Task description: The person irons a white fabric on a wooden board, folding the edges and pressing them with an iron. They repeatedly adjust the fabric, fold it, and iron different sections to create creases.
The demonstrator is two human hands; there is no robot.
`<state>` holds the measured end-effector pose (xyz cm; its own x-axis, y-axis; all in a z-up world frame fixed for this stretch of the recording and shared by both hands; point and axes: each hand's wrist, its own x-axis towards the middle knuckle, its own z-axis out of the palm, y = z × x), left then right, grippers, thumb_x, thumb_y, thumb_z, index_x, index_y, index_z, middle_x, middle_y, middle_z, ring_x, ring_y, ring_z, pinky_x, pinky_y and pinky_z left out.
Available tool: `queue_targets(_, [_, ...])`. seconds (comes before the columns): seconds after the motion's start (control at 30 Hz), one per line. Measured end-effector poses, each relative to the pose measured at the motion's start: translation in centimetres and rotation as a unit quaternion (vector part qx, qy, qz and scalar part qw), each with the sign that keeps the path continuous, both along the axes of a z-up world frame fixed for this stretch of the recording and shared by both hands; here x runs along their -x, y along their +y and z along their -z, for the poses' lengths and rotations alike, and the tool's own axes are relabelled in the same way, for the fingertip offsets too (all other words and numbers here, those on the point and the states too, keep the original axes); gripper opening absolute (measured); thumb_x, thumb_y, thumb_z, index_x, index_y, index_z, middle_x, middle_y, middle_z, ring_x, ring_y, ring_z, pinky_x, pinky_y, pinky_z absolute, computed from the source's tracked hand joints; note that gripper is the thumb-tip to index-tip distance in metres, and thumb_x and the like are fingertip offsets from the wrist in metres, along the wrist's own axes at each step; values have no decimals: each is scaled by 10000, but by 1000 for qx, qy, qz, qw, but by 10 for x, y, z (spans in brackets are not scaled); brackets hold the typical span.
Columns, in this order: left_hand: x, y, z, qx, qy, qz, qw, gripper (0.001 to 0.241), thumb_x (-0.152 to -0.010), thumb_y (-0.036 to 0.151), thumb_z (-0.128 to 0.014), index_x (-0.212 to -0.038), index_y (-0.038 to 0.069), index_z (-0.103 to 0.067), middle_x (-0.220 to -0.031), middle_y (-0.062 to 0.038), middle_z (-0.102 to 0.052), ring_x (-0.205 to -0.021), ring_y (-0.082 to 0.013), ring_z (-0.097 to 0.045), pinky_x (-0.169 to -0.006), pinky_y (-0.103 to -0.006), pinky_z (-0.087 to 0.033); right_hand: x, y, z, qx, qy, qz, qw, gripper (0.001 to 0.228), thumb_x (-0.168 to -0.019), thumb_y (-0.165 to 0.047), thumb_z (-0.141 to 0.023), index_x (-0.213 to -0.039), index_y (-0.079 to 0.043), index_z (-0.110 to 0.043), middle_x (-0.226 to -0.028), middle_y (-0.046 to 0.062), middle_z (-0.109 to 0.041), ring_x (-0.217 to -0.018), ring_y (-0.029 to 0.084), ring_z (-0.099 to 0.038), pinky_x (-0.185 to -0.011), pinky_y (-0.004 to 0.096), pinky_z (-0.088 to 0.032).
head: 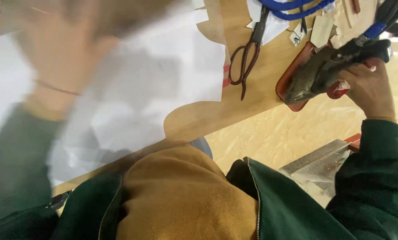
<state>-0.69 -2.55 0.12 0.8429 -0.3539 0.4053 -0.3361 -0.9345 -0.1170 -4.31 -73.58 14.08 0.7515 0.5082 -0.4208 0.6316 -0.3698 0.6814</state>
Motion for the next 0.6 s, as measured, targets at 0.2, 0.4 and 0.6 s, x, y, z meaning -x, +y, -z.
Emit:
queue_targets(0.2, [-5,-100,23,41,115,54,991,898,-855,633,-831,-1633,316,-515,-1412,-201,-586,-1115,-418,-592,-901,-648,-427,14,-67,47,-95,-35,42,994,291,-785,-94,-762,-925,-345,-713,-1033,-143,-748,-1056,64,-701,-1222,281,-439])
queue_targets(0.4, [-6,-107,15,15,79,58,995,824,-993,665,-854,-1651,318,-501,-1493,-165,-523,-1233,-379,-520,-922,-579,-462,31,-69,60,-141,-54,98,984,426,-705,-58,-847,-1055,-220,-667,-1197,-62,-746,-1352,139,-714,-1210,338,-429])
queue_targets(0.6, [7,-73,21,76,87,84,990,908,-966,538,-984,-1680,274,-489,-1546,-264,-460,-1345,-462,-480,-968,-712,-449,37,-29,55,-224,-96,117,963,632,-694,67,-994,-1244,-4,-690,-1356,168,-646,-1463,354,-547,-1219,430,-436])
